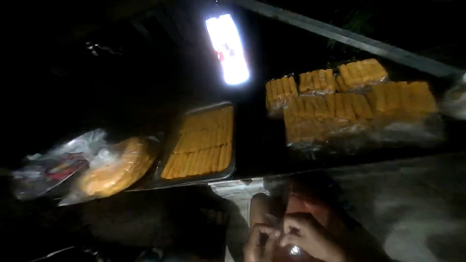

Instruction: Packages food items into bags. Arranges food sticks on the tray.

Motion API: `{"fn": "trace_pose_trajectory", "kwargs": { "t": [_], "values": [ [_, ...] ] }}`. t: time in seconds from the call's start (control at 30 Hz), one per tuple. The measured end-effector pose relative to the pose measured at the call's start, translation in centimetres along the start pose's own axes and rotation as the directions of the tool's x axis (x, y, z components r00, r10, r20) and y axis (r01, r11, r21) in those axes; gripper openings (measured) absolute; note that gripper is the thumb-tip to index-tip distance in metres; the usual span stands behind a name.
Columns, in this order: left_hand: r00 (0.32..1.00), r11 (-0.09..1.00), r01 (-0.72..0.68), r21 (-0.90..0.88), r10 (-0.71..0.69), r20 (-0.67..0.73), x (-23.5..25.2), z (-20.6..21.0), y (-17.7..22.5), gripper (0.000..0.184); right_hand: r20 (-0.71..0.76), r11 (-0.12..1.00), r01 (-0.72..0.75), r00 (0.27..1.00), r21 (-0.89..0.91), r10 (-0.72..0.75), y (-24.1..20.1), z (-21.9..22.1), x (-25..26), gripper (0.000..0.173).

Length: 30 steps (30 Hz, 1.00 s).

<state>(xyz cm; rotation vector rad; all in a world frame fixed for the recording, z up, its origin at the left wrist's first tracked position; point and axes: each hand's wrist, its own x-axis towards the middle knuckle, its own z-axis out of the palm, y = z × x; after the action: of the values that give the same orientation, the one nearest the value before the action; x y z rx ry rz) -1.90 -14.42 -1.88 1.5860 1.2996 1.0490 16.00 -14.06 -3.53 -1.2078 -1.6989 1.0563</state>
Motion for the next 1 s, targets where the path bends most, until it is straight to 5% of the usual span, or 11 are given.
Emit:
{"fn": "trace_pose_trajectory", "kwargs": {
  "t": [0.17,0.3,0.43,0.53,0.73,0.87,1.0],
  "values": [
    [0.993,0.939,-0.056,0.34,0.088,-0.079,-0.1,-1.1,-0.4,0.016,-0.1,0.991,-0.037,0.995,-0.131,0.023,-0.3,-1.7,0.9,0.017],
    [0.955,0.793,-0.229,0.565,0.295,-0.027,-0.1,-0.4,0.4,0.029,-0.07,0.971,0.098,0.991,-0.22,-0.116,-1.1,-1.0,1.3,0.006],
    [0.882,0.649,-0.423,0.632,0.455,0.123,0.9,-0.8,0.1,0.006,-0.006,0.943,0.205,0.977,-0.263,-0.214,-2.0,-0.6,1.9,0.004],
    [0.895,0.694,-0.404,0.596,0.435,0.099,1.4,-1.0,0.3,0.007,-0.052,0.908,0.193,0.972,-0.371,-0.228,-2.4,-1.1,2.5,0.006],
    [0.891,0.819,-0.418,0.393,0.454,0.002,1.3,-1.8,-1.2,0.011,-0.03,0.881,0.01,0.999,-0.472,-0.028,-1.8,-3.2,3.0,0.01],
    [0.937,0.914,-0.345,0.214,0.346,0.035,0.4,-1.5,-3.6,0.013,0.003,0.879,-0.02,1.0,-0.476,0.025,-0.3,-2.6,2.6,0.013],
    [0.98,0.929,-0.201,0.311,0.187,0.074,-0.7,-0.8,-5.4,0.017,0.093,0.894,-0.099,0.984,-0.436,0.154,1.3,-1.9,2.3,0.019]
  ]
}}
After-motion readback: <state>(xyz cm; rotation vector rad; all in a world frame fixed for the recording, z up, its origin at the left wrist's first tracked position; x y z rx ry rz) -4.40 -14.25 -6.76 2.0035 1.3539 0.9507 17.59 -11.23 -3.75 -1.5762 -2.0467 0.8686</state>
